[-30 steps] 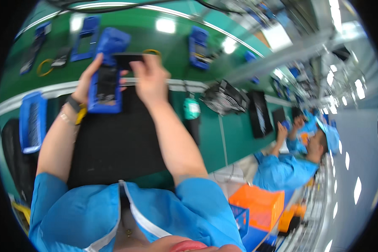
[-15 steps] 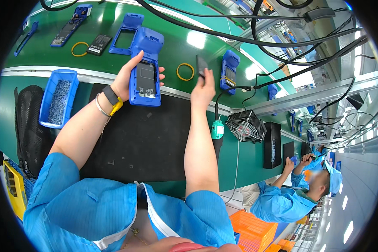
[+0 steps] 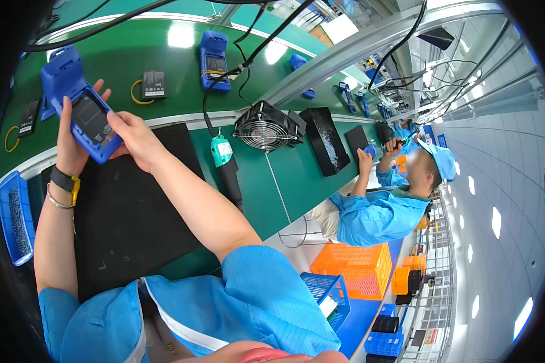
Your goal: The person assembles a handheld electronic device by connecting internal cables and a battery, then closing the plastic housing and securing it with screws using an electric screwdriver.
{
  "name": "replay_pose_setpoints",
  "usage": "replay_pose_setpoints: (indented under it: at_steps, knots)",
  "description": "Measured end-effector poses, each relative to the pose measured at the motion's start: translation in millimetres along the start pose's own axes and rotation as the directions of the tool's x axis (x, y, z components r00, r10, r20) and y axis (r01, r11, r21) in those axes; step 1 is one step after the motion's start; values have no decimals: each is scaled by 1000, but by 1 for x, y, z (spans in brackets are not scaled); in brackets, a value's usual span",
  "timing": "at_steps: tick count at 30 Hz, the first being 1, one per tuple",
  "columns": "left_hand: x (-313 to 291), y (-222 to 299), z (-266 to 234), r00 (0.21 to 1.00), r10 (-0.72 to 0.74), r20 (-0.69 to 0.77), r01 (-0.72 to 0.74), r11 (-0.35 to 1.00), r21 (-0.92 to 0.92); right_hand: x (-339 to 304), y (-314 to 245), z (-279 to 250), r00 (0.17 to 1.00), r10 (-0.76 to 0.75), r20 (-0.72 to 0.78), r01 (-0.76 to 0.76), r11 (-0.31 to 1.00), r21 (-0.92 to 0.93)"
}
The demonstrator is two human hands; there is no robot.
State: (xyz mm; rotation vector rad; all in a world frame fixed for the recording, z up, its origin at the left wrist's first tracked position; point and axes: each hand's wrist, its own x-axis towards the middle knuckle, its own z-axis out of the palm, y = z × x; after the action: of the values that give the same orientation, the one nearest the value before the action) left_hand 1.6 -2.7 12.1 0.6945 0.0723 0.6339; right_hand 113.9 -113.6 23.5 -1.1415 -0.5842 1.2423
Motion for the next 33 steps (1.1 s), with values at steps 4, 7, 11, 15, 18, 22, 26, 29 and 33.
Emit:
replay_pose_setpoints:
  at_steps: [4,7,11,15,18,22,26,29,33]
  knots:
    - [3,-9,2,997,68,27,-71,987,145,3,3,-11,995,-77,-56,88,971,222]
    - [6,-5,-12,975,184,-121,-168,978,126,8,-6,-26,956,-217,-196,262,932,249]
    - [9,8,-53,998,56,10,-55,995,-77,9,-20,-56,875,-311,-372,363,928,78]
    - [5,3,-24,978,80,-195,-70,996,57,7,-27,-71,852,-304,-426,368,927,73]
    - [3,5,-20,971,-20,-239,51,991,126,4,-31,-85,829,-375,-414,385,921,-62]
    - [0,4,-19,957,-84,-277,150,962,226,6,-30,-93,843,-301,-445,309,949,-56]
    - [-1,7,-30,942,-148,-302,217,954,209,7,-28,-92,853,-290,-434,298,953,-52]
    - [-1,5,-23,938,-172,-300,246,941,230,6,-29,-95,859,-300,-415,298,952,-71]
    - [-1,6,-16,934,-170,-313,245,945,218,4,-30,-98,864,-351,-361,338,936,-101]
